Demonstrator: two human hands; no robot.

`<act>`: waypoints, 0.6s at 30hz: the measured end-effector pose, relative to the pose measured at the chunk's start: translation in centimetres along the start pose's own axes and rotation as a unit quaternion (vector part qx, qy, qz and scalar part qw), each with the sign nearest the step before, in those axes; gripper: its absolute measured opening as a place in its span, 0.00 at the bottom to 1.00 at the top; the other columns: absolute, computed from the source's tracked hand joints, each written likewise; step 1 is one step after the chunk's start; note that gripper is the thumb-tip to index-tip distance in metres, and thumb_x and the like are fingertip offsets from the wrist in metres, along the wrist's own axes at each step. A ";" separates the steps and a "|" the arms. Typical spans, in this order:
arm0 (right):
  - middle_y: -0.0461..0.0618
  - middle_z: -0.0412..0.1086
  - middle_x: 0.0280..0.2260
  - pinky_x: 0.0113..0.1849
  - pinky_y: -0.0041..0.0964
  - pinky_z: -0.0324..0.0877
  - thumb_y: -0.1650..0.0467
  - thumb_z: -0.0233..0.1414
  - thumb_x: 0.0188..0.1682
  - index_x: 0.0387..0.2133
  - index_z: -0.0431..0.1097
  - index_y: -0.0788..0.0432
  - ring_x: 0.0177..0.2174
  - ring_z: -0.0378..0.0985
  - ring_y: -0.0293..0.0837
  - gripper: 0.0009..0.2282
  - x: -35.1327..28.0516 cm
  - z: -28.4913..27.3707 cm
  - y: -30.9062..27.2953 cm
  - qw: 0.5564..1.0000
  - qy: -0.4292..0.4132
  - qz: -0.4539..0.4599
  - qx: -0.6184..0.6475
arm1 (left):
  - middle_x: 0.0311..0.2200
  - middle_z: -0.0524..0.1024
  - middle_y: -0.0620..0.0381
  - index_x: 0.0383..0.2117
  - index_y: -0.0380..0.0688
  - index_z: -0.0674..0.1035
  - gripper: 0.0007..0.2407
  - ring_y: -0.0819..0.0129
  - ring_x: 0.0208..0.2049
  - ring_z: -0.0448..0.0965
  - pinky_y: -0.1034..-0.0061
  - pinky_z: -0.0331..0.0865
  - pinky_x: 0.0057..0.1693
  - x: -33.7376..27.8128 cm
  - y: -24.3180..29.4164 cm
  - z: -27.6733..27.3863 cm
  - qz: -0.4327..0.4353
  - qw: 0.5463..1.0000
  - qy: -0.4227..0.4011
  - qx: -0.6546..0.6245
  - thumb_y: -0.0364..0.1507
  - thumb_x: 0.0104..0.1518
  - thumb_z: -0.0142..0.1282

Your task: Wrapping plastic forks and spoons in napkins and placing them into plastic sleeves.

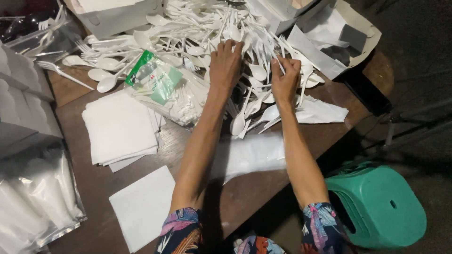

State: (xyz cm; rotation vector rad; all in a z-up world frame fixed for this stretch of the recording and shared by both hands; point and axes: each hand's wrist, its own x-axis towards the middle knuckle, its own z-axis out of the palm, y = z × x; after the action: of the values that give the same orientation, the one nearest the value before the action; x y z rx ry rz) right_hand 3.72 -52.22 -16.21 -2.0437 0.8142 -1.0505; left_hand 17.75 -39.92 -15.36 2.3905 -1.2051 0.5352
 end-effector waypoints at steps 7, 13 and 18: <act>0.52 0.61 0.33 0.42 0.43 0.67 0.71 0.51 0.57 0.46 0.77 0.61 0.37 0.73 0.50 0.10 0.3 -0.3 2.2 0.993 0.024 -0.113 0.023 | 0.28 0.79 0.52 0.30 0.45 0.82 0.14 0.51 0.36 0.83 0.50 0.77 0.42 1.1 1.1 3.0 -0.095 0.995 -0.011 0.023 0.42 0.50 0.69; 0.49 0.63 0.34 0.39 0.40 0.67 0.72 0.53 0.55 0.46 0.77 0.59 0.36 0.75 0.49 0.09 0.7 -0.2 2.4 0.978 0.050 -0.201 -0.002 | 0.18 0.79 0.53 0.22 0.50 0.86 0.07 0.52 0.26 0.84 0.53 0.77 0.35 1.7 1.3 0.7 -0.123 0.992 -0.019 -0.032 0.35 0.48 0.70; 0.55 0.67 0.33 0.38 0.40 0.70 0.75 0.54 0.55 0.48 0.75 0.64 0.34 0.75 0.50 0.10 0.5 0.0 1.4 0.972 0.060 -0.226 0.034 | 0.23 0.80 0.49 0.27 0.45 0.84 0.06 0.42 0.32 0.86 0.42 0.78 0.37 1.7 0.3 -3.6 -0.216 0.948 -0.035 -0.233 0.32 0.51 0.67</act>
State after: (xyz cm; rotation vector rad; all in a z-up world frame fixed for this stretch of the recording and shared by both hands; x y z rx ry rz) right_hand 3.68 -53.46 -17.12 -2.1753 0.3648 -1.4382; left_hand 17.84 -39.32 -11.40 2.1677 -0.6924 0.0182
